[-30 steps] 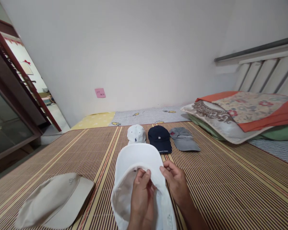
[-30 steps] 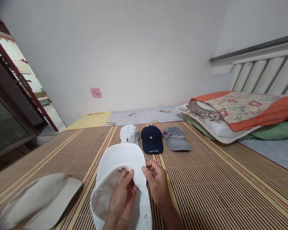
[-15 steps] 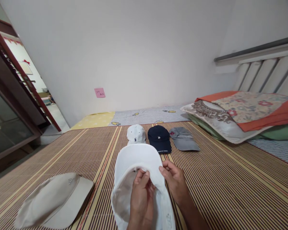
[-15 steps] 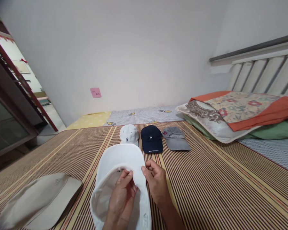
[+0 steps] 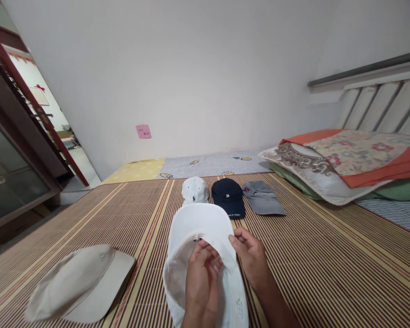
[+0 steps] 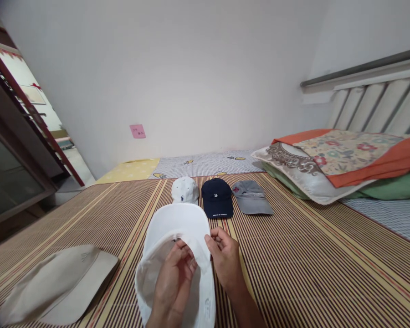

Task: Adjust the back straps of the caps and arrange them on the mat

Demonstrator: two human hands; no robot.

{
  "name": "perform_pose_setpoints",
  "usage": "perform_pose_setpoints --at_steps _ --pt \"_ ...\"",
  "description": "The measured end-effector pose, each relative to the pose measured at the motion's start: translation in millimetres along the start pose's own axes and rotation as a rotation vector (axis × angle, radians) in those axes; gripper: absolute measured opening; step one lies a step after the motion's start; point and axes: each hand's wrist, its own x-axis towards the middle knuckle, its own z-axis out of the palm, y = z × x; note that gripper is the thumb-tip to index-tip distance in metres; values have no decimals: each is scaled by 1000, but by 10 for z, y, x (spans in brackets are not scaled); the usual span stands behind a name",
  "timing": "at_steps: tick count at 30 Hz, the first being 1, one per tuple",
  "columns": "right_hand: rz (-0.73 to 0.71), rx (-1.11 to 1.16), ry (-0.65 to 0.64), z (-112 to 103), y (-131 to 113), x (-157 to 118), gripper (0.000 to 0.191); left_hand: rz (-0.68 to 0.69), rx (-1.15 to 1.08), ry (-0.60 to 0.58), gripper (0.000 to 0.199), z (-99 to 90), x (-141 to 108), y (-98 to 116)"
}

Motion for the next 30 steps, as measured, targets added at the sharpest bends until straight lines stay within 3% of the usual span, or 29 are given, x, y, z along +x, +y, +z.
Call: perform_pose_setpoints --at_steps 6,10,30 --pt "-46 -45 -56 38 1 -45 31 1 -83 145 8 38 56 22" --pt "-67 -63 -80 45 -8 -41 30 20 -85 123 15 33 49 42" --pt "-54 -70 -80 -18 -12 3 30 -3 -46 102 15 -29 68 -42"
